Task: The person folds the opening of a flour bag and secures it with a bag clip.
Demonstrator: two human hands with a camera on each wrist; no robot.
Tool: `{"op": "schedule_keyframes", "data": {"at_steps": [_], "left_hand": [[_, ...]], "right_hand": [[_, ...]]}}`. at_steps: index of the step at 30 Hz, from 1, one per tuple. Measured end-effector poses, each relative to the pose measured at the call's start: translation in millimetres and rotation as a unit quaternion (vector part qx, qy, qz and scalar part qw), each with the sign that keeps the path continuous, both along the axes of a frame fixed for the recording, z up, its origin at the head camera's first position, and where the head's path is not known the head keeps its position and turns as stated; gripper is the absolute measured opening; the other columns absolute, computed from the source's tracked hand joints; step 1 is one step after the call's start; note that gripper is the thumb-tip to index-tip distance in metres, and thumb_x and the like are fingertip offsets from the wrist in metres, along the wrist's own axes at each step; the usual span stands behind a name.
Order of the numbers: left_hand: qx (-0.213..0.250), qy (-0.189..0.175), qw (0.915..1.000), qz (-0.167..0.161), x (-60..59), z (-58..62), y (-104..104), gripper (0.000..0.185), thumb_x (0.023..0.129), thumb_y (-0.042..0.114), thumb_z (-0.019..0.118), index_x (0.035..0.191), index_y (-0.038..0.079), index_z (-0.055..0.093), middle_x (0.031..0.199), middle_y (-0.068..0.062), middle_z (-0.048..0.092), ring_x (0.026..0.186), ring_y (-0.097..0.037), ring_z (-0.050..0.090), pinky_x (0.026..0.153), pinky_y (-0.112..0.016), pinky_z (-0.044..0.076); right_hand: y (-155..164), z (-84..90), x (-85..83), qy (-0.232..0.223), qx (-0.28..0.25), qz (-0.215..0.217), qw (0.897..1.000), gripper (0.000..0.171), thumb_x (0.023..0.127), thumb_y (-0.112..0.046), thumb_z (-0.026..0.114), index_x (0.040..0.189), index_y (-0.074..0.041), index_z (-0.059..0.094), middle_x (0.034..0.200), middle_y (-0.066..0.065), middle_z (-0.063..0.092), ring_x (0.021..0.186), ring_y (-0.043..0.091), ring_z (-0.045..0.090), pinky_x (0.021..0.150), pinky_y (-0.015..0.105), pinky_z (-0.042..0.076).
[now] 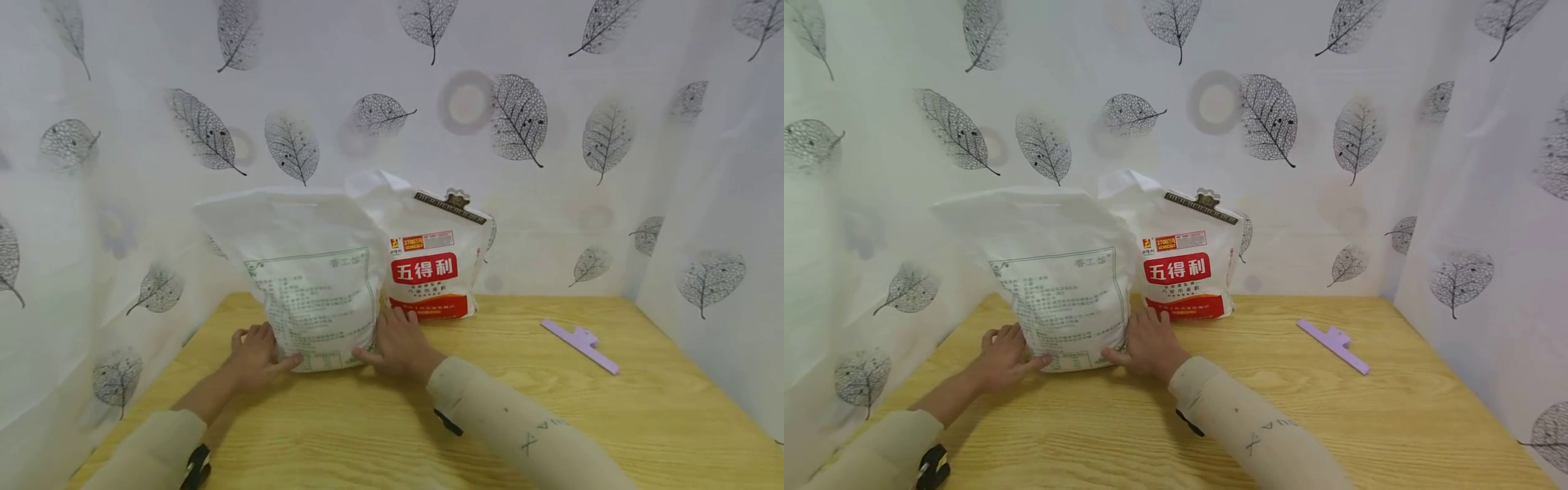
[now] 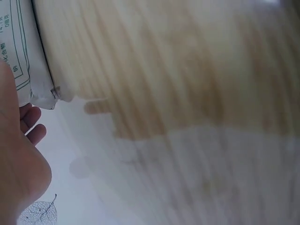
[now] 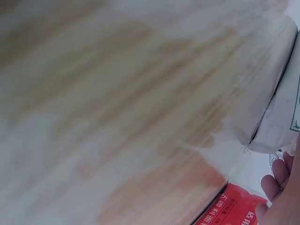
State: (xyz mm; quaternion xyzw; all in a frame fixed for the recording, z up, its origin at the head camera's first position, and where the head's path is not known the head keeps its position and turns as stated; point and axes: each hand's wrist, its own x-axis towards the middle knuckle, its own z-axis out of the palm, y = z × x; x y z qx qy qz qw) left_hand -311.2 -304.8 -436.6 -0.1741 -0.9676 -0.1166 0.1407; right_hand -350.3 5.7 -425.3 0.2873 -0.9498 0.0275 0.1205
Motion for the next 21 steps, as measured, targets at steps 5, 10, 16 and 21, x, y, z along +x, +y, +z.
{"op": "schedule_keyframes", "data": {"at_steps": [5, 10, 16, 21], "left_hand": [[0.001, 0.011, 0.9999, -0.005, 1.2, 2.7, 8.6, 0.083, 0.092, 0.058, 0.06, 0.145, -0.002, 0.037, 0.142, -0.021, 0.049, 0.124, -0.045, 0.046, 0.098, -0.068, 0.023], [0.001, -0.009, 0.9999, -0.009, 2.1, 2.6, 13.7, 0.084, 0.094, 0.059, 0.057, 0.149, 0.0, 0.032, 0.147, -0.022, 0.044, 0.128, -0.045, 0.044, 0.1, -0.069, 0.021], [0.008, -0.012, 0.9998, -0.014, 4.1, 1.2, 18.8, 0.083, 0.093, 0.059, 0.057, 0.149, 0.002, 0.033, 0.147, -0.02, 0.045, 0.126, -0.044, 0.044, 0.1, -0.067, 0.02], [0.011, -0.008, 0.9997, -0.02, 3.9, 1.3, 23.5, 0.078, 0.094, 0.058, 0.057, 0.146, 0.004, 0.037, 0.147, -0.02, 0.045, 0.128, -0.045, 0.044, 0.1, -0.068, 0.022]], "right_hand": [[8.2, 1.9, 3.5, -0.008, -0.008, -0.002, 1.0, 0.106, 0.086, -0.087, 0.021, 0.152, -0.005, 0.032, 0.152, 0.014, 0.043, 0.125, 0.029, 0.048, 0.103, 0.052, 0.038], [14.2, 1.1, 6.0, -0.002, 0.004, -0.007, 1.0, 0.099, 0.088, -0.086, 0.023, 0.14, -0.005, 0.045, 0.126, 0.01, 0.056, 0.11, 0.026, 0.05, 0.094, 0.046, 0.039], [20.5, -0.4, 7.4, 0.007, 0.0, -0.004, 1.0, 0.092, 0.088, -0.085, 0.027, 0.129, -0.006, 0.051, 0.108, 0.007, 0.054, 0.098, 0.023, 0.046, 0.088, 0.043, 0.037], [26.2, -2.0, 8.4, 0.019, 0.002, -0.004, 1.0, 0.091, 0.088, -0.085, 0.024, 0.124, -0.007, 0.053, 0.106, 0.007, 0.056, 0.097, 0.024, 0.047, 0.09, 0.044, 0.038]]}}
